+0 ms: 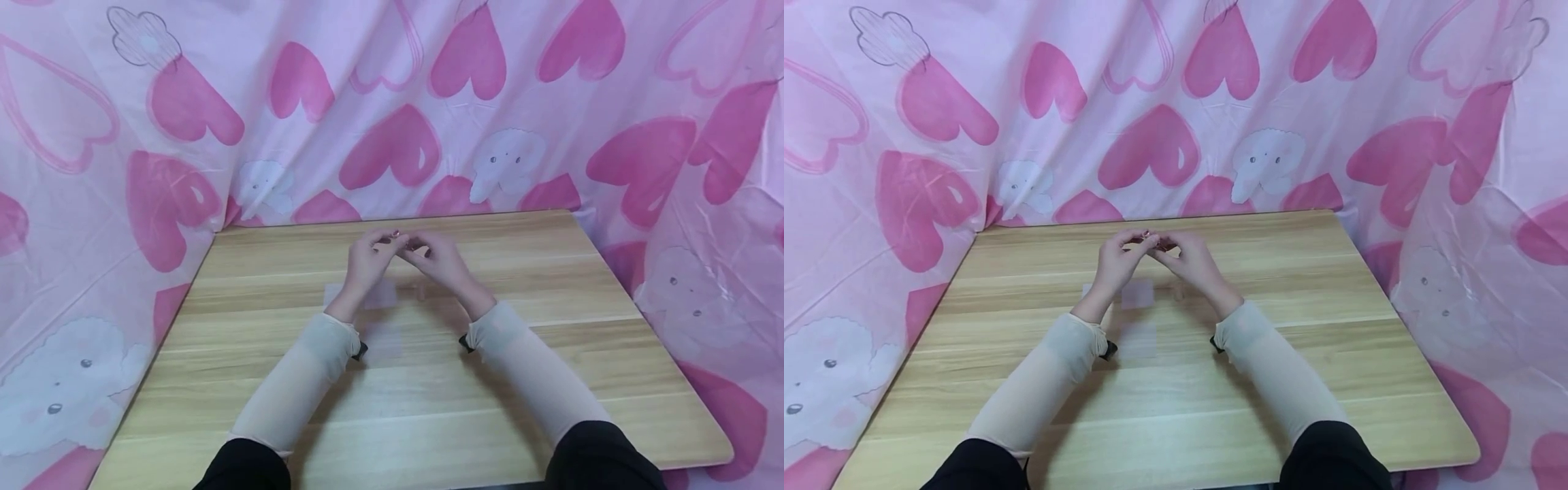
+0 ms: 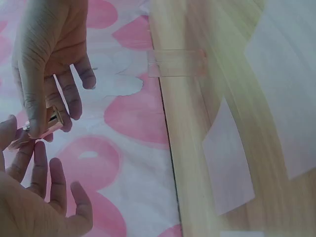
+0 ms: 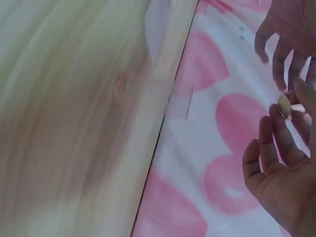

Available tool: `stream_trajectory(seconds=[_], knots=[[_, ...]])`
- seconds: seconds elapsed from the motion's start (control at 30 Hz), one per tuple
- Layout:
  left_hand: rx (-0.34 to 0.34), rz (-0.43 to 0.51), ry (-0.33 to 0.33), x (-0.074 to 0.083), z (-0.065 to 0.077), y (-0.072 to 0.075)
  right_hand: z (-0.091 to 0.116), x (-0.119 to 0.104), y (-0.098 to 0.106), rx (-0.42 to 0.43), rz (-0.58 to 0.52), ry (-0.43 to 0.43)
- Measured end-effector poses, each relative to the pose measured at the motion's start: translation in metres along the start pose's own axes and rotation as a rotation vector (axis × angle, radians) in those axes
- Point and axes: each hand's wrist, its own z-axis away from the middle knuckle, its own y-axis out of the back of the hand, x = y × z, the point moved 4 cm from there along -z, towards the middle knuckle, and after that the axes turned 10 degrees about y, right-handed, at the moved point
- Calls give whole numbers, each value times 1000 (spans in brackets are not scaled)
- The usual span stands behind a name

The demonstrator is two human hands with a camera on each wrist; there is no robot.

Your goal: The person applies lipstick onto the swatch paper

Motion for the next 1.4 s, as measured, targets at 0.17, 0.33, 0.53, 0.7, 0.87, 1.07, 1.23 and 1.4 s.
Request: stream_trajectory(seconds=[0.17, 0.33, 0.53, 0.7, 0.87, 1.07, 1.23, 1.4], knots=[[7, 99, 37, -7, -2, 4, 1, 0, -9, 59, -96, -87], [45, 103, 9, -9, -4, 10, 1, 2, -15, 77, -217, -148], [37, 134, 29, -10, -6, 14, -1, 3, -23, 51, -346, -146], [-13, 182, 91, -12, -8, 16, -1, 5, -28, 2, -471, -196], [-61, 198, 110, -15, -10, 18, -2, -7, -23, -36, -548, -256], [-42, 191, 98, -15, -12, 17, -4, -23, -21, -20, -571, -251], [-22, 180, 93, -14, -12, 17, -4, -22, -26, -3, -611, -197], [-25, 198, 102, -14, -12, 18, -4, -18, -26, -4, -574, -199]])
